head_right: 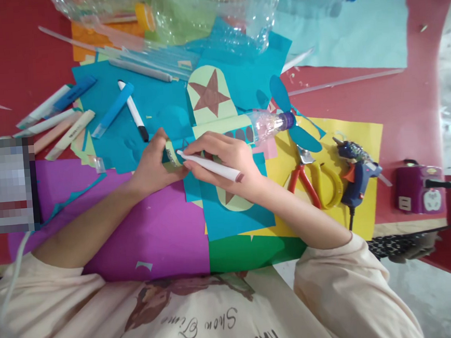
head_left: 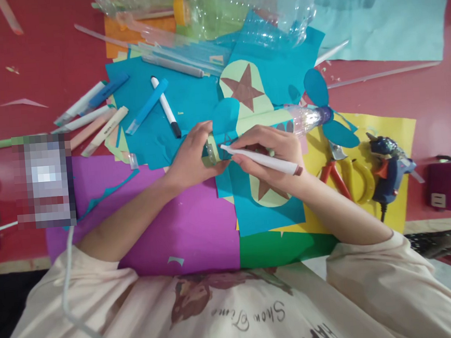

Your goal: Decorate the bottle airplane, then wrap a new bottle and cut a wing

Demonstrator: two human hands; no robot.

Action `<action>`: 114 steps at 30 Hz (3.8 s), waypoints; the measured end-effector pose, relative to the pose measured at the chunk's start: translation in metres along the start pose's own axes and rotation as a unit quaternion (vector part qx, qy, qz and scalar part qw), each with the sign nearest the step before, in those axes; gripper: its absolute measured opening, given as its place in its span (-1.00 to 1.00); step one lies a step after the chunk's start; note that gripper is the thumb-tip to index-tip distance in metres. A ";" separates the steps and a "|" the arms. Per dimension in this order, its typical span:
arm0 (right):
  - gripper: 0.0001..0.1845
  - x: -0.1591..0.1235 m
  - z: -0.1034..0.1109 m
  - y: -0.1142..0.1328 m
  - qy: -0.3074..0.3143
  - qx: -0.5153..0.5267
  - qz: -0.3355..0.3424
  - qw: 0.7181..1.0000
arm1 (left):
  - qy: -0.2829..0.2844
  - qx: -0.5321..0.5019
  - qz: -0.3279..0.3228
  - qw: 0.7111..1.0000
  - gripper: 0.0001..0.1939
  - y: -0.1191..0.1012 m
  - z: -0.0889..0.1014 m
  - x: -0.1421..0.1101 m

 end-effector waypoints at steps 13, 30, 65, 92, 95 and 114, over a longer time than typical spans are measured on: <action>-0.84 -0.001 -0.002 -0.001 0.009 -0.008 -0.017 1.000 | 0.020 0.016 0.026 0.999 -0.29 0.002 -0.001 0.000; -0.82 0.000 -0.003 -0.002 0.030 -0.025 -0.017 0.999 | 0.024 0.020 0.020 0.999 -0.32 0.002 0.000 0.001; -0.75 0.004 0.007 0.002 0.022 -0.036 0.025 0.999 | 0.011 0.000 0.031 0.999 -0.40 0.002 0.003 0.001; -0.85 0.001 0.014 -0.010 -0.059 0.033 -0.031 0.997 | -0.045 0.012 -0.109 0.993 -0.39 -0.018 0.005 -0.003; -0.82 0.002 0.012 -0.009 -0.041 0.037 -0.025 0.998 | -0.033 0.009 -0.099 0.995 -0.38 -0.017 0.004 -0.002; -0.86 0.002 0.010 -0.008 -0.035 0.037 -0.012 0.999 | -0.010 0.031 -0.077 0.996 -0.45 -0.014 0.001 0.000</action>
Point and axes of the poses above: each hand's wrist, its own x-axis towards the middle knuckle, its own z-axis out of the back of the hand, y = z × x, the point moved 9 cm from there along x, towards the middle knuckle, and after that the axes turned 7 degrees about z, right-handed, at the moved point
